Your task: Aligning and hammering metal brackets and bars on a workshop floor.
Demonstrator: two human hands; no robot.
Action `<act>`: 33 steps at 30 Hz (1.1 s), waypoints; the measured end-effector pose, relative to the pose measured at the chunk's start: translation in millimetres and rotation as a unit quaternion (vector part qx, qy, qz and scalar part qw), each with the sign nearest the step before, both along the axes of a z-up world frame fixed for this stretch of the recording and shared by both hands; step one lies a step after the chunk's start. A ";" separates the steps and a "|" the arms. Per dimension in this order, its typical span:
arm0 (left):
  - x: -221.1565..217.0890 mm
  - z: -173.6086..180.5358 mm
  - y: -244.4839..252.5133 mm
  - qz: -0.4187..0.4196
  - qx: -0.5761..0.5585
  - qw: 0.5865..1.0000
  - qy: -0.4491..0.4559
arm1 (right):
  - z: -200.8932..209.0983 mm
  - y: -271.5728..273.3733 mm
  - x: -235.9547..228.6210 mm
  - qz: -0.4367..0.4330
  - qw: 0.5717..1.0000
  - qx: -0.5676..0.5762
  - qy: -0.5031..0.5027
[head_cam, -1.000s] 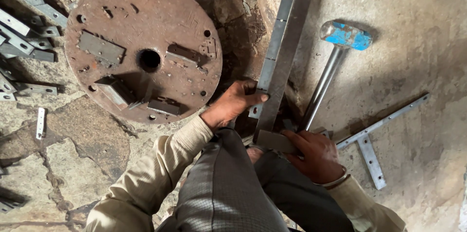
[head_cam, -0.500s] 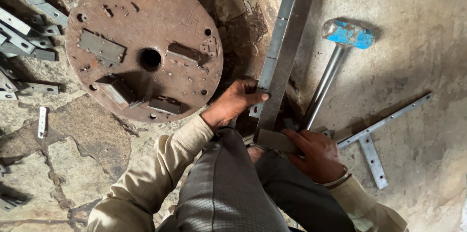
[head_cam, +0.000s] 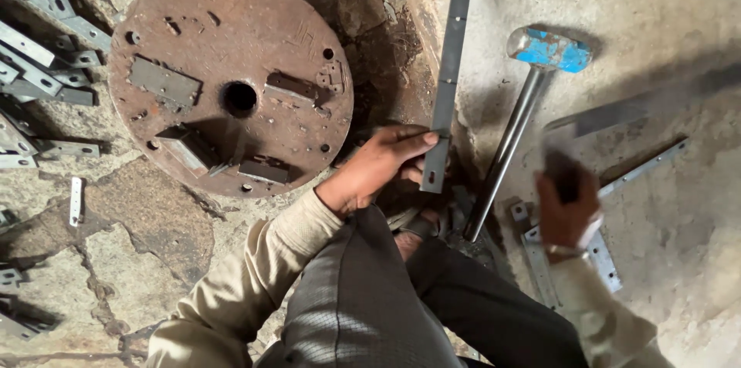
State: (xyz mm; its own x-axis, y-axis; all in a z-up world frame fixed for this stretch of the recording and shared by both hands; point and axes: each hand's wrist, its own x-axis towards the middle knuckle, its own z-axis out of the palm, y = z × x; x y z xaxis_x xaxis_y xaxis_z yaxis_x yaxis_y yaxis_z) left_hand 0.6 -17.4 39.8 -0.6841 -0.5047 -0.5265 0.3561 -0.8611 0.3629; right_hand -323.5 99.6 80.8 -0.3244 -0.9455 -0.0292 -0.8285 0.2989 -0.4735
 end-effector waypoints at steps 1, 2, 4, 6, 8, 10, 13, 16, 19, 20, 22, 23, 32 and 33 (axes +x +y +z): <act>-0.8 -0.4 -1.0 -0.003 -0.001 1.000 0.000 | -4.6 0.2 -10.6 -0.003 1.000 -0.001 0.000; -2.3 -1.1 -3.1 0.002 0.004 0.999 0.042 | -9.7 -1.8 -22.4 -0.054 0.998 0.021 0.012; -3.7 2.5 -7.1 0.006 0.009 0.996 0.083 | -21.9 1.1 -47.7 -0.105 0.993 0.043 0.024; -3.4 11.6 -11.8 0.027 0.021 0.993 0.112 | -37.6 11.1 -74.3 -0.159 0.973 0.128 0.107; -5.7 9.4 -11.5 0.029 0.031 0.991 0.125 | -40.0 9.8 -74.4 -0.115 0.967 0.101 0.205; -9.3 8.0 -10.8 0.030 0.041 0.989 0.139 | -28.9 -0.3 -62.7 -0.071 0.948 0.075 0.302; -16.7 2.3 -7.1 0.017 0.066 0.988 0.141 | -4.9 -30.1 -24.1 -0.003 0.970 -0.001 0.244; -27.0 -8.0 -3.1 0.022 0.058 0.985 0.160 | -14.2 -42.2 14.0 -0.156 0.948 0.259 -0.095; -32.2 -9.5 -9.0 -0.017 0.050 0.994 0.098 | -8.8 -49.8 57.2 -0.015 0.853 0.171 -0.493; -32.1 -8.2 -14.7 -0.064 -0.012 0.997 0.042 | 16.5 -68.8 82.2 0.013 0.869 0.172 -0.464; -25.9 -3.2 -24.4 -0.109 -0.075 0.991 -0.014 | 43.1 -89.6 106.2 0.041 0.883 0.173 -0.434; -20.1 0.4 -28.2 -0.151 -0.151 0.976 -0.041 | 44.1 -91.3 105.1 0.050 0.900 0.178 -0.394; 54.1 43.7 -79.6 -0.404 -0.667 0.444 -0.442 | 45.0 -126.6 11.5 0.320 0.942 0.089 0.038; 60.0 43.6 -86.4 -0.475 -0.666 0.368 -0.443 | 52.4 -140.8 13.8 0.348 0.929 0.049 0.116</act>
State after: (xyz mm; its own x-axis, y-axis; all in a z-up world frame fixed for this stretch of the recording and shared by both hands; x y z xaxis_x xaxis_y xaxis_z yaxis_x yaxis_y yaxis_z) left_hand 60.6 -103.8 83.4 -0.7421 -0.4744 -0.4736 -0.6421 0.7060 0.2988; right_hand -309.7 -41.1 133.2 0.3556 -0.9254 -0.1312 -0.9137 -0.3146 -0.2574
